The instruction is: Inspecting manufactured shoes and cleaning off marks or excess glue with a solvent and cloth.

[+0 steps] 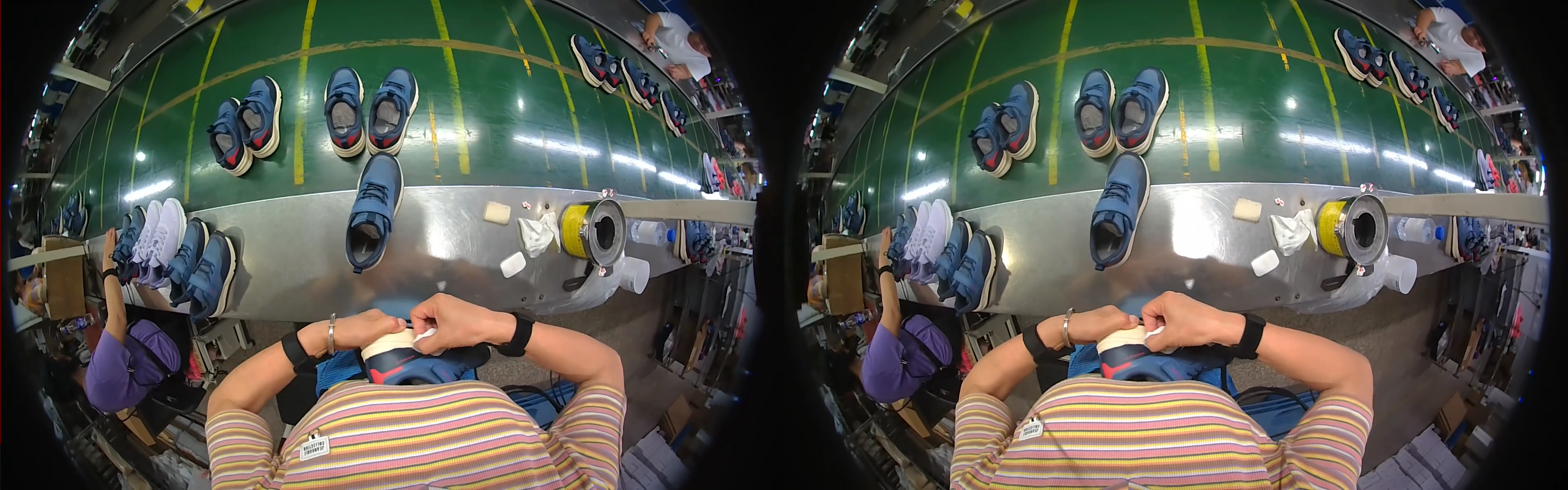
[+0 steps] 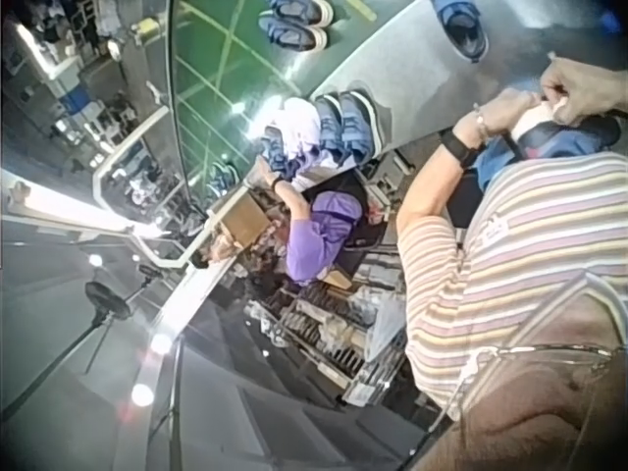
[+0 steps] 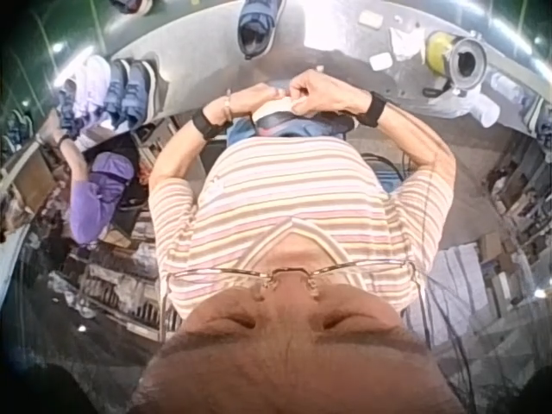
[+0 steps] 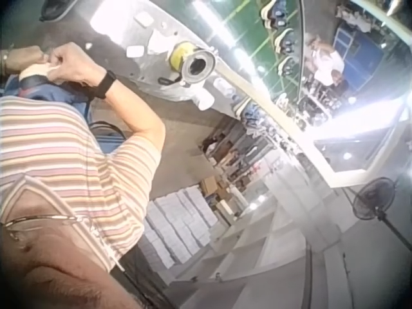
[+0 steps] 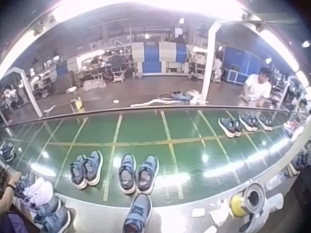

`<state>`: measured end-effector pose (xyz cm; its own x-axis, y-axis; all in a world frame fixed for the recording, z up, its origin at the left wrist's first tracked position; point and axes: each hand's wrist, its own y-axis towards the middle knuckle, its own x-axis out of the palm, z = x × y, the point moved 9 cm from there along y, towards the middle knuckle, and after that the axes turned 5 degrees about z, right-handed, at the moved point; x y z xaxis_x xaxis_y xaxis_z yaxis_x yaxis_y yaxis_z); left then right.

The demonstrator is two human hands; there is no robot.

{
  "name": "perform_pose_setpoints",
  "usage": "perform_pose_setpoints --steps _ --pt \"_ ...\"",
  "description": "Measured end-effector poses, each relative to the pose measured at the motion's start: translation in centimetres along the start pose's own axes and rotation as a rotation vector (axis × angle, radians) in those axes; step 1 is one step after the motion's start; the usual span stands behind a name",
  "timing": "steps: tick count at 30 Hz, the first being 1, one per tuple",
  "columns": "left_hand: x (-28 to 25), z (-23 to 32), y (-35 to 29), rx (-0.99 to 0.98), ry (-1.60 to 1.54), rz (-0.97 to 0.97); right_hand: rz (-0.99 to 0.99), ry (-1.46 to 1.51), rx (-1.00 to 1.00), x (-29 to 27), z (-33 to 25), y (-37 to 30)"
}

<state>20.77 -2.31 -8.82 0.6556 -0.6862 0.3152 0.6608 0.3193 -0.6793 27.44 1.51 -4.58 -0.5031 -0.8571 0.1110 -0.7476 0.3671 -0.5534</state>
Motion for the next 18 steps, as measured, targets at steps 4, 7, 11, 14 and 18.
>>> perform_pose_setpoints --steps 4,7,11,14,18 --pt "-0.4 0.2 -0.4 -0.040 -0.106 0.040 0.003 0.067 0.110 -0.2 -0.5 -0.1" --pt "-0.8 0.2 -0.6 -0.016 -0.057 0.039 0.040 0.133 0.150 0.0 -0.8 0.4" --pt "-1.0 -0.1 -0.6 0.052 0.008 0.068 0.036 -0.028 0.018 -0.1 -0.5 0.7" --pt "-1.5 -0.1 -1.2 0.024 -0.016 0.070 0.006 -0.079 -0.025 -0.7 -1.2 0.5" --pt "-2.1 0.2 -2.0 0.011 -0.164 0.097 0.036 0.157 0.096 -1.4 -1.5 0.3"
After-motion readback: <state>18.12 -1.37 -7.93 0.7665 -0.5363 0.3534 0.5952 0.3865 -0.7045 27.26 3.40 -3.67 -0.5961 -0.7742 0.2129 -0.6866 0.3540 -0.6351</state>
